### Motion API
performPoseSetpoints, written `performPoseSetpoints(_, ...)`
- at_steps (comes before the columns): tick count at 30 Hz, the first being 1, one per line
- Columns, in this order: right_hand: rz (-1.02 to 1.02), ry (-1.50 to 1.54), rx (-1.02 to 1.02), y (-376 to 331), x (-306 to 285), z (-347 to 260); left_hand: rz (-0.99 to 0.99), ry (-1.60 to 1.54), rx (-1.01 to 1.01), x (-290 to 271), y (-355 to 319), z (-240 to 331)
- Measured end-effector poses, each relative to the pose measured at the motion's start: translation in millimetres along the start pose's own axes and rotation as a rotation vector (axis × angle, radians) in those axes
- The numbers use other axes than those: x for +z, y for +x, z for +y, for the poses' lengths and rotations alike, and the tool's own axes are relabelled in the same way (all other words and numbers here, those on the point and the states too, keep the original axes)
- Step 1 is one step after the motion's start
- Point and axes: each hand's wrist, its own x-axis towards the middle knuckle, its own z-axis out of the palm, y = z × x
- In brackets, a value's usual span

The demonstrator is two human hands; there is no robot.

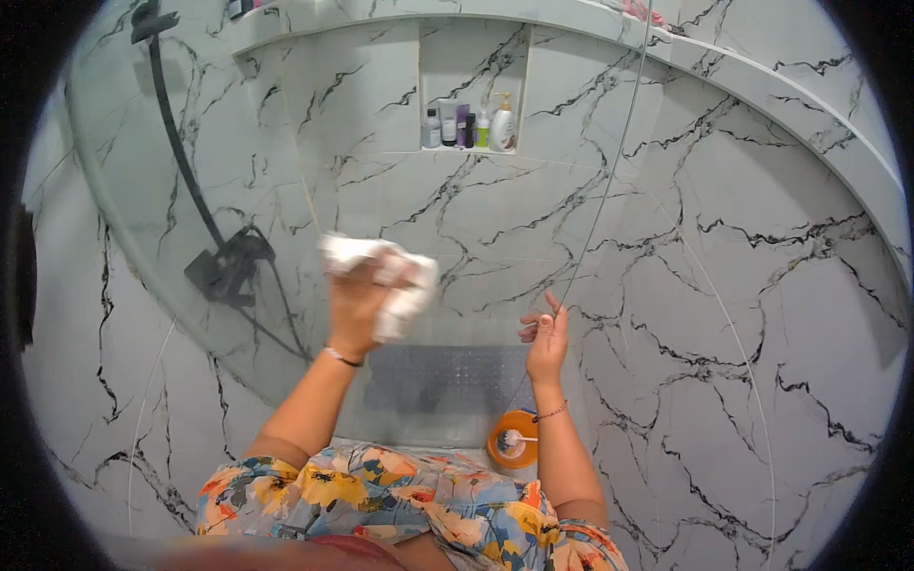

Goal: Clean the shower glass, door, and sink using a cloth.

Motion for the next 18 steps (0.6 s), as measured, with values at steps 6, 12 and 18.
performPoseSetpoints(6, 0.055, -0.002, -0.019, -5, 1, 9, 0.499, -0.018, -0.466, -31, -19, -100)
performPoseSetpoints(12, 0.088, 0.035, -0.017, -4, 4, 11, 0.595, -0.106, -1.097, -12, -123, -164)
performPoseSetpoints(18, 0.179, 0.039, -0.04, -3, 10, 11, 1.072, -0.427, -1.199, -21, -113, -190)
